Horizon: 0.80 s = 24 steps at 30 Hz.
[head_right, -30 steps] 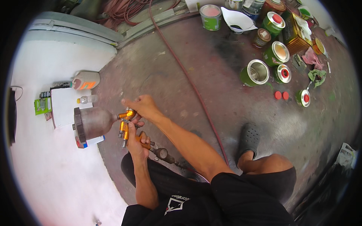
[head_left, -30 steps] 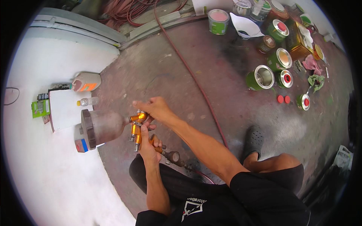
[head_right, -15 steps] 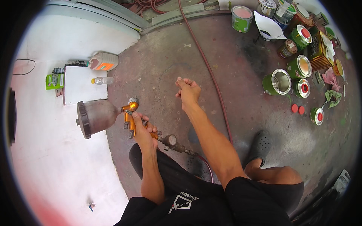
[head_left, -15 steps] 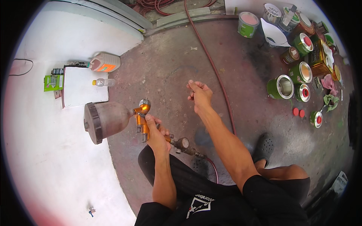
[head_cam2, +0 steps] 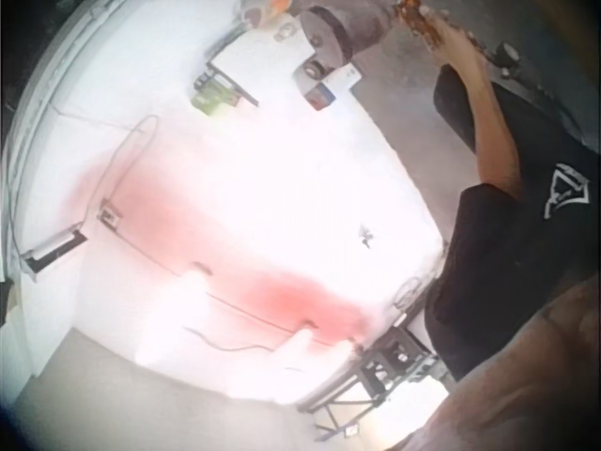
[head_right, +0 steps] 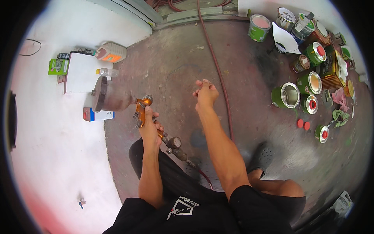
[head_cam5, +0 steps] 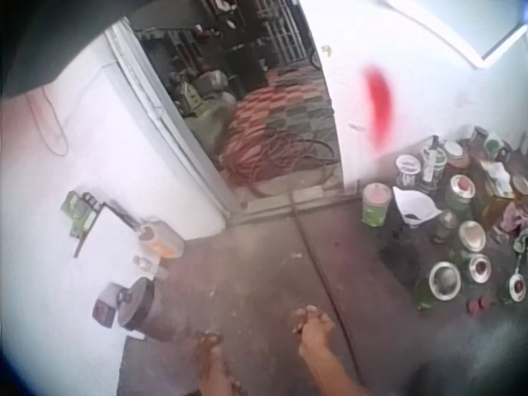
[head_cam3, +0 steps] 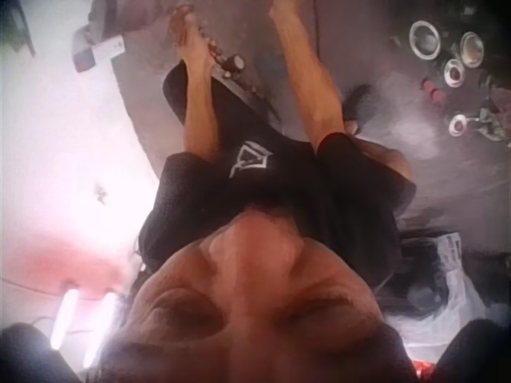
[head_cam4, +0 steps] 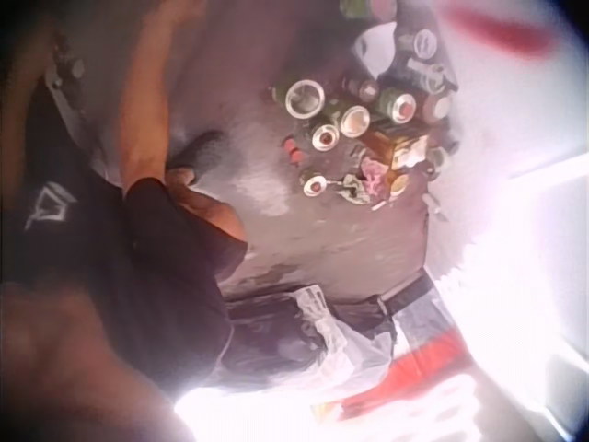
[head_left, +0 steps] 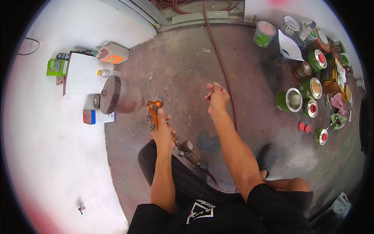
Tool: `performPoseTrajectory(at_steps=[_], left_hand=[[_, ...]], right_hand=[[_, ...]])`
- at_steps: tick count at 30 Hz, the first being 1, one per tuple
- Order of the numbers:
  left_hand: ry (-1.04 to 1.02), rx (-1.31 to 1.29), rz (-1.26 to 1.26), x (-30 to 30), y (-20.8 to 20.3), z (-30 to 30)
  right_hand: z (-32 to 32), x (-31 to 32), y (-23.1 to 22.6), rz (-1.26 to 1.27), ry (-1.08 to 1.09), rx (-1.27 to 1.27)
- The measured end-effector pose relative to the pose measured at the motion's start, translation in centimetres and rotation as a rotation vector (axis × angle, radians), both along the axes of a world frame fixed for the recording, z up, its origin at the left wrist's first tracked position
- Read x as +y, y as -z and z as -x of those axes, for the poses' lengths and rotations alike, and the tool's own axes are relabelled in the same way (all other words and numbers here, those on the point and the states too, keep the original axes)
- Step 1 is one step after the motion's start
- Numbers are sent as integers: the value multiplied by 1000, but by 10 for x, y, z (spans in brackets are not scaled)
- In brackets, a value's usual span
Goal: The person assembles and adjusts a spray gun, attaches a hose, and pours liquid into the spray gun's cup. They then spray a covered object in the workshop.
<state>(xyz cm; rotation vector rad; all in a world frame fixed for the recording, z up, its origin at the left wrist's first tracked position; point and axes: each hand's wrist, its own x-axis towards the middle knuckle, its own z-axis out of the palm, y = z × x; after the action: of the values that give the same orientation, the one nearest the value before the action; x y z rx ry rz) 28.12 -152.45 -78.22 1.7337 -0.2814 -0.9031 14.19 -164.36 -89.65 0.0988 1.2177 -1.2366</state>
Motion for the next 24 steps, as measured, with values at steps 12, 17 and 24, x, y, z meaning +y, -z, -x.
performPoseTrajectory(at_steps=[12,17,24], left_hand=[[36,3,-10,-3,1,5],[17,-5,-1,-3,6,4],[20,44,23,-3,-8,14]], right_hand=[[-1,3,-8,-12,-33,-69],[0,3,0,29,-155,-50],[-16,9,-17,91,-383,-120]])
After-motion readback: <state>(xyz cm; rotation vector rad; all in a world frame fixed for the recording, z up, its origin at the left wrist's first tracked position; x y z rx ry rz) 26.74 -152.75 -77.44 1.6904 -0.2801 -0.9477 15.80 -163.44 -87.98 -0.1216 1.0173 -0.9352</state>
